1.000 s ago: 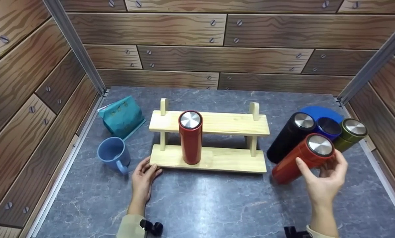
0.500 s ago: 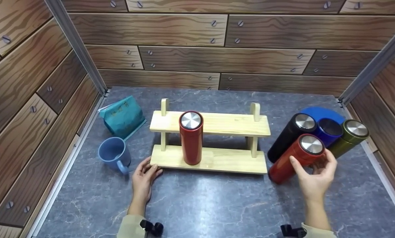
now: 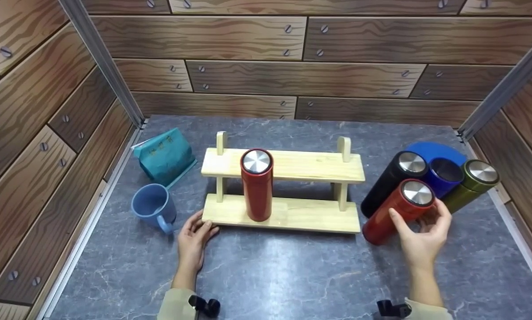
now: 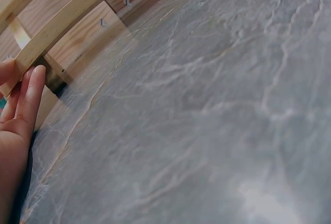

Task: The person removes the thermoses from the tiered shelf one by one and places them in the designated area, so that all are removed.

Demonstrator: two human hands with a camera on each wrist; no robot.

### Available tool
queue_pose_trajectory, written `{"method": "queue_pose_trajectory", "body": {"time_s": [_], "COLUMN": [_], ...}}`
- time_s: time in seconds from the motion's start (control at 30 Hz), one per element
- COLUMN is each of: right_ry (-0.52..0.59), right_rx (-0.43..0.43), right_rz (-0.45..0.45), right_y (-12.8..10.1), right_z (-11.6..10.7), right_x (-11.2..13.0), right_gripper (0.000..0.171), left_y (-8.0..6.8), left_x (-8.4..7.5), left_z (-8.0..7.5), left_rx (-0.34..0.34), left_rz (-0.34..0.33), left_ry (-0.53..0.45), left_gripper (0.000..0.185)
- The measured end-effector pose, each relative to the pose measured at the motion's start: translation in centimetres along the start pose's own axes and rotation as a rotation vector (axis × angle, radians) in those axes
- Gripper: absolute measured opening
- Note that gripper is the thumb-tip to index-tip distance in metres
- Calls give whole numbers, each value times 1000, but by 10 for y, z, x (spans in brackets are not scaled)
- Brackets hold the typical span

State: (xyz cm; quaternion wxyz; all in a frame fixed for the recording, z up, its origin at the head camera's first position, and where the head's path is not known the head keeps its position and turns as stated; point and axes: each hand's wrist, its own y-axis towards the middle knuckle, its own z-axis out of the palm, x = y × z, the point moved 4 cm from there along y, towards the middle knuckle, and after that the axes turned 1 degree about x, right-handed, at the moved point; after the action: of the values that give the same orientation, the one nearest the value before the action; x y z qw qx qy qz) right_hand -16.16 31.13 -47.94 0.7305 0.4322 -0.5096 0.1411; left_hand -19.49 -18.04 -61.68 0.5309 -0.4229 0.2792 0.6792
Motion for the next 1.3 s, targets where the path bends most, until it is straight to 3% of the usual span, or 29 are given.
{"method": "queue_pose_trajectory", "body": {"time_s": [0.23,0.53,0.9,1.1,1.3], "right_ry": [-28,29,359,416,367], "right_rx": [77,96,-2,-12,-68], "right_rz": [48,58,-11,-37,-94], "right_y": [2,-4,-6,-10,-16], "right_z": [2,6,-19,-26,-34], "right_x": [-5,13,-1,3,8], "right_gripper": [82,78,61,53,38], "left_y": [0,-2,-2,-1,-1], "left_x": [-2,0,1,0,0], "left_z": [0,-2,0,1,2], "left_rx": [-7,-14,-3,-8,-6], "left_rz": [6,7,3,-1,-4], "left_ry": [7,-1,-1,-2,7], "left_gripper": [50,50,49,48,49]}}
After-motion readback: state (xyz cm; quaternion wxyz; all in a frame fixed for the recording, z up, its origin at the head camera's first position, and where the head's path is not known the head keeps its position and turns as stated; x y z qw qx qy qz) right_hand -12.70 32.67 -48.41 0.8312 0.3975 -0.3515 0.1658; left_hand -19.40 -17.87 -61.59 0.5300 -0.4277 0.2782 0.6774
